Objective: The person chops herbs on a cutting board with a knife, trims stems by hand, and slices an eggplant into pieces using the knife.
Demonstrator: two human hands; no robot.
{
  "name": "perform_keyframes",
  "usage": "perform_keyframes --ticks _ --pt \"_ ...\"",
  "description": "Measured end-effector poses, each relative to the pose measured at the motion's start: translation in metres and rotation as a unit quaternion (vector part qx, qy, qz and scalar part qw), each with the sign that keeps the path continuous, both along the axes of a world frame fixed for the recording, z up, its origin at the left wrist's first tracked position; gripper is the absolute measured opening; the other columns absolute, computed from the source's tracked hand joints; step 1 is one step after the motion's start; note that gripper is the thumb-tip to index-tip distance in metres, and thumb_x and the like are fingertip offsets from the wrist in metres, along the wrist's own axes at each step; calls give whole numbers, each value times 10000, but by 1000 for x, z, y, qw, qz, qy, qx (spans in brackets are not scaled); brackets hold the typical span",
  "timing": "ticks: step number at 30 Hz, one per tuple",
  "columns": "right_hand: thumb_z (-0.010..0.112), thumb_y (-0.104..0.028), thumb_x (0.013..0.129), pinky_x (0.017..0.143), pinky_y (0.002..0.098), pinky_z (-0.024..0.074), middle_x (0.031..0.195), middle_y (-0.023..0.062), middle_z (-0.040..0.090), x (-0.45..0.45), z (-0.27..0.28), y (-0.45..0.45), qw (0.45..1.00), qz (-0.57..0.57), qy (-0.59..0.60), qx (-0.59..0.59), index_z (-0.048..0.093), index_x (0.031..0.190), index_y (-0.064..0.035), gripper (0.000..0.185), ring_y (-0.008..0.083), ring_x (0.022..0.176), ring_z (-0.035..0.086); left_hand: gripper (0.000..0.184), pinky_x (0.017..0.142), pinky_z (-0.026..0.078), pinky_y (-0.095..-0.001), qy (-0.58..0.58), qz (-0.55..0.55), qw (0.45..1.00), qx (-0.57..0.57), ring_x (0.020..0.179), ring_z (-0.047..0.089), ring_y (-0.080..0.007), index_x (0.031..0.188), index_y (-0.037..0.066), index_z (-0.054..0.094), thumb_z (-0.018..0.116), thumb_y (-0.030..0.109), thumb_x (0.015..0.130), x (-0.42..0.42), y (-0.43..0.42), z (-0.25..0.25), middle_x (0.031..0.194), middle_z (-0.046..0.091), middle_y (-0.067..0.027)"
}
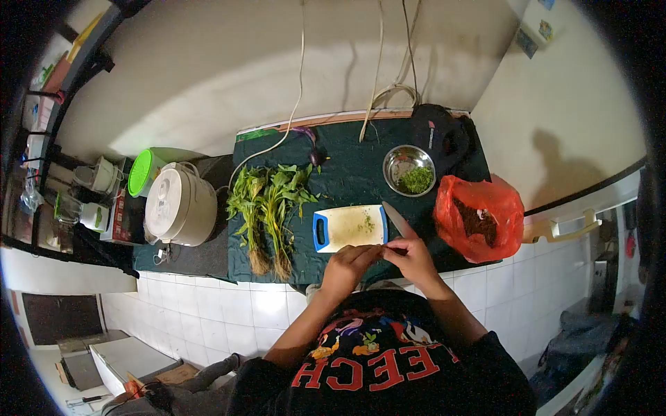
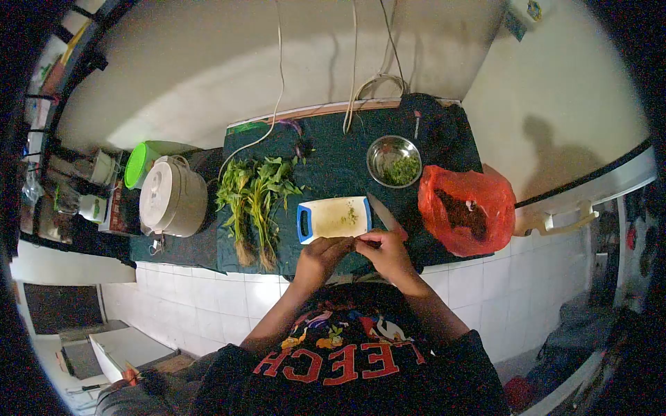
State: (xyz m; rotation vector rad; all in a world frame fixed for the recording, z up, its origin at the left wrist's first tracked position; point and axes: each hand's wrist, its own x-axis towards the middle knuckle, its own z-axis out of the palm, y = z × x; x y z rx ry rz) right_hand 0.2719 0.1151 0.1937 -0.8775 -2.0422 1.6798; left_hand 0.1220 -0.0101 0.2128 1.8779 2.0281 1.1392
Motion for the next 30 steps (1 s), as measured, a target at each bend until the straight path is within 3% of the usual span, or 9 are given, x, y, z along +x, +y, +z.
perform_keyframes --ticks 6,7,8,11,14,20,23,27,30 --pt "676 -159 855 741 301 469 902 88 632 19 -45 5 996 -1 -87 1 635 1027 46 271 172 829 606 176 718 538 -370 -68 86 993 -43 826 666 -293 973 53 687 647 42 802 -8 -8 -61 923 694 -112" --pt "677 -184 843 786 350 466 956 101 612 27 -60 3 941 -25 -260 215 598 1079 36 332 223 896 594 152 720 536 -367 -105 126 985 -55 832 667 -302 952 54 689 648 39 807 -12 -11 -66 910 695 -114" --pt "679 -209 832 830 399 464 1011 114 591 35 -78 3 811 -46 -414 411 560 1130 27 398 273 964 582 122 740 516 -373 -171 161 970 -70 824 656 -306 928 56 685 663 39 810 -13 -14 -61 886 692 -116" --pt "686 -272 802 873 490 438 1070 139 550 52 -146 4 792 -52 -471 386 506 1154 -9 475 353 1057 529 114 762 494 -392 -114 141 982 -58 810 640 -290 903 52 679 679 19 794 -31 -22 -64 853 683 -120" --pt "675 -293 809 855 478 445 1030 148 554 55 -193 15 777 -79 -471 411 497 1141 -29 460 347 1027 545 124 800 464 -373 -115 143 983 -18 815 612 -260 885 64 681 703 14 773 -41 -28 -65 856 679 -89" --pt "655 -312 831 841 466 455 1031 146 555 51 -153 11 797 -82 -461 381 477 1160 -34 466 323 998 555 92 759 444 -355 -148 196 969 -42 802 590 -270 903 84 716 672 52 829 -64 -42 -80 854 669 -74" --pt "648 -286 843 840 463 458 1043 152 557 64 -187 17 828 -82 -393 391 473 1186 -21 467 328 1019 548 113 742 488 -346 -139 195 970 -32 811 616 -263 936 70 721 673 45 836 -71 -44 -101 871 674 -96" --pt "623 -224 869 803 436 490 1091 179 556 48 -158 -6 771 -63 -410 484 480 1206 -25 416 332 1000 570 109 727 461 -371 -196 191 962 -4 765 587 -287 929 75 729 668 111 846 -81 -41 -160 832 679 -104" --pt "596 -175 891 706 411 521 1035 176 580 23 -145 -48 841 -105 -328 416 521 1173 -37 323 330 866 616 130 731 480 -383 -185 228 955 -49 778 614 -305 936 55 721 683 123 831 -91 -36 -151 824 677 -138"
